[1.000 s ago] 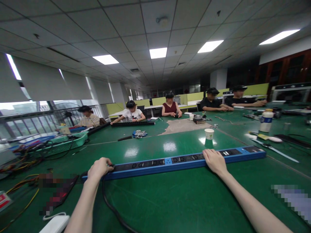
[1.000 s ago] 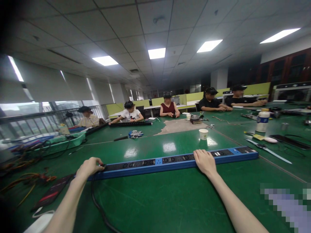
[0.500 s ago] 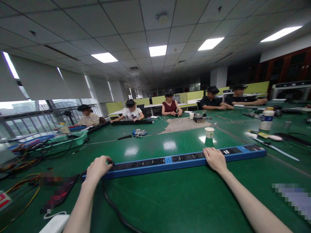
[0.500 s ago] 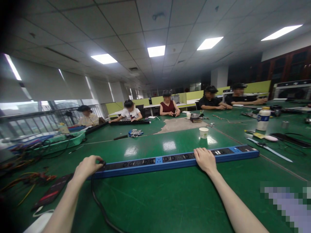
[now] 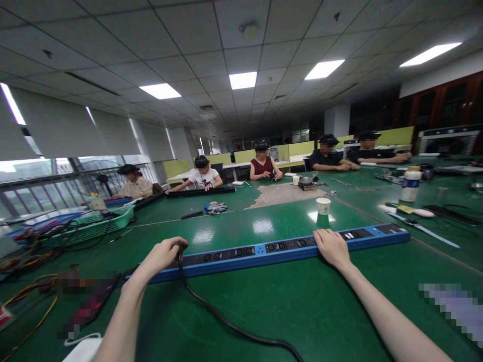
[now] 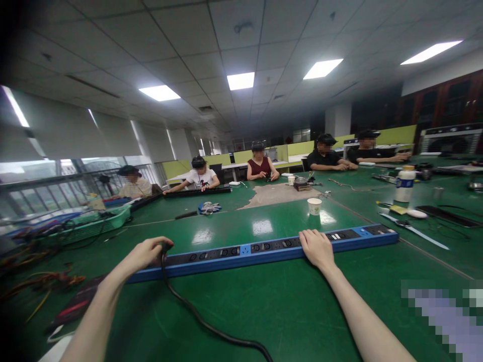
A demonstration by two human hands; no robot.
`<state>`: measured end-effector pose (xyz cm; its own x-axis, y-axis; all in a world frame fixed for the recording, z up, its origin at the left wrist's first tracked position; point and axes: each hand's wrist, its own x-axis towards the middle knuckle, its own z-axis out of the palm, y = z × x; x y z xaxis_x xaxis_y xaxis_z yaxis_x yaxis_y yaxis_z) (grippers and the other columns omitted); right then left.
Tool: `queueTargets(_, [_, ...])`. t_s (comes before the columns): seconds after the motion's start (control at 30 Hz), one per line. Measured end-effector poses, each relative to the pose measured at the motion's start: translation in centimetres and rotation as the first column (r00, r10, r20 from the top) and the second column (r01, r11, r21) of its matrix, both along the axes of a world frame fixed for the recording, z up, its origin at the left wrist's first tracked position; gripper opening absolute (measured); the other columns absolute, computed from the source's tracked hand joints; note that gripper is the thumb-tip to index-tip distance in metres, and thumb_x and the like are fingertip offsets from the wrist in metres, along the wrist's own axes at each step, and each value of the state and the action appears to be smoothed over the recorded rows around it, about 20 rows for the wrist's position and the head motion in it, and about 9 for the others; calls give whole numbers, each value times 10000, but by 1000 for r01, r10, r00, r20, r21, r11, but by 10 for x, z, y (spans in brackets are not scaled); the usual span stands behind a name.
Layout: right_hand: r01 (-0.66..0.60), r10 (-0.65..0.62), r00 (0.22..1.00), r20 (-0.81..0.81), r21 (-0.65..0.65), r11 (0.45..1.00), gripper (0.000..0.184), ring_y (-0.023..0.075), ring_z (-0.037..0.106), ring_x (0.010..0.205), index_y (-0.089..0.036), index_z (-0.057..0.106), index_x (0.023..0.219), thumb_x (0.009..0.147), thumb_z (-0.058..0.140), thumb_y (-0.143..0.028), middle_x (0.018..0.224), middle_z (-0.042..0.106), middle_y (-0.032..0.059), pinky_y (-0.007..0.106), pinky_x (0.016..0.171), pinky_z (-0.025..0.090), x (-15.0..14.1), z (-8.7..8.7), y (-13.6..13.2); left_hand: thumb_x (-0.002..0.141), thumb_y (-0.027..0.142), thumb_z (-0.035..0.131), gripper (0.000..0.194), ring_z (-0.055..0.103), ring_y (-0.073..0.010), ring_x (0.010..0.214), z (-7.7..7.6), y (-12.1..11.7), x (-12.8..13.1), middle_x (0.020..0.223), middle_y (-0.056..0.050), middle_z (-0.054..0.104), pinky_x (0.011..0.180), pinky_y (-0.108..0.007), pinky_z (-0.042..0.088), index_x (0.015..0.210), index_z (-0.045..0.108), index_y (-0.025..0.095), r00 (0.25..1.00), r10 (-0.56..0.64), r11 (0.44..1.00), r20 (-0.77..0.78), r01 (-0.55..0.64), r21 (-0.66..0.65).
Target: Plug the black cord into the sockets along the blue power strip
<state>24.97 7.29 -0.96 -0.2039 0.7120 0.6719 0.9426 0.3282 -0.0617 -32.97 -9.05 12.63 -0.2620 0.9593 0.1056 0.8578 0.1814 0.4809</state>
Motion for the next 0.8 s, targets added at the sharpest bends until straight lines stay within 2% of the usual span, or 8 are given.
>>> queueTargets(0.07, [0,0,1000,2,1,1000,448,230,583,1064,-245,693,994,1046,273,-395,1038,730,69,362,931,350,0,0,0,759,283,562,504,728,-212,932,-4,1,-1,989,-10,784,817,-250,533,1240,706,245,992,-110,994,-55,111,19])
queueTargets(0.13, [1,-1,1000,0,0,1000,448,231,582,1061,-249,692,994,1046,272,-395,1035,730,67,361,929,351,0,0,0,761,326,635,505,710,-236,1022,-2,0,-1,1042,-20,779,884,-265,520,1256,706,258,984,-113,992,-136,120,41])
queueTargets(0.3, [10,-10,1000,-11,7,1000,450,230,585,1044,-239,692,972,1043,274,-392,1014,729,74,360,924,354,0,0,-1,794,538,693,388,661,-292,1097,15,-7,5,1133,-55,757,938,-321,490,1086,799,307,908,67,979,-412,19,202])
queueTargets(0.4, [10,-10,1000,-20,10,1000,458,228,585,1042,-237,690,964,1043,268,-397,1005,730,74,359,930,355,-1,0,-1,853,649,595,477,666,-283,1064,22,-12,10,1151,-65,757,906,-304,481,1068,806,279,906,172,937,-388,-28,349])
queueTargets(0.5, [9,-9,1000,-23,8,1000,464,229,582,1048,-242,687,961,1045,260,-403,1004,730,74,360,933,357,-1,-1,0,888,733,471,624,682,-313,989,22,-11,14,1042,-100,781,850,-343,475,1122,792,252,855,426,841,-298,-251,480])
queueTargets(0.57, [5,-5,1000,-21,7,1000,464,230,581,1056,-244,686,969,1046,256,-401,1009,729,73,363,938,356,-1,-1,0,885,765,430,688,680,-350,977,17,-6,13,1017,-135,780,834,-387,474,1134,791,235,790,551,770,-267,-358,528])
queueTargets(0.63, [4,-4,1000,-20,6,1000,462,229,581,1058,-243,686,972,1048,257,-396,1013,729,72,362,940,353,-1,-1,0,882,770,411,710,682,-374,949,6,1,12,1004,-160,776,807,-418,481,1124,797,225,760,597,753,-257,-420,506])
queueTargets(0.8, [7,-7,1000,-17,20,1000,440,223,585,1045,-240,692,963,1047,284,-382,1014,731,68,351,933,346,-1,-1,-1,891,712,422,671,694,-385,915,-40,22,9,949,-212,762,759,-423,496,1073,807,194,803,531,839,-269,-453,302])
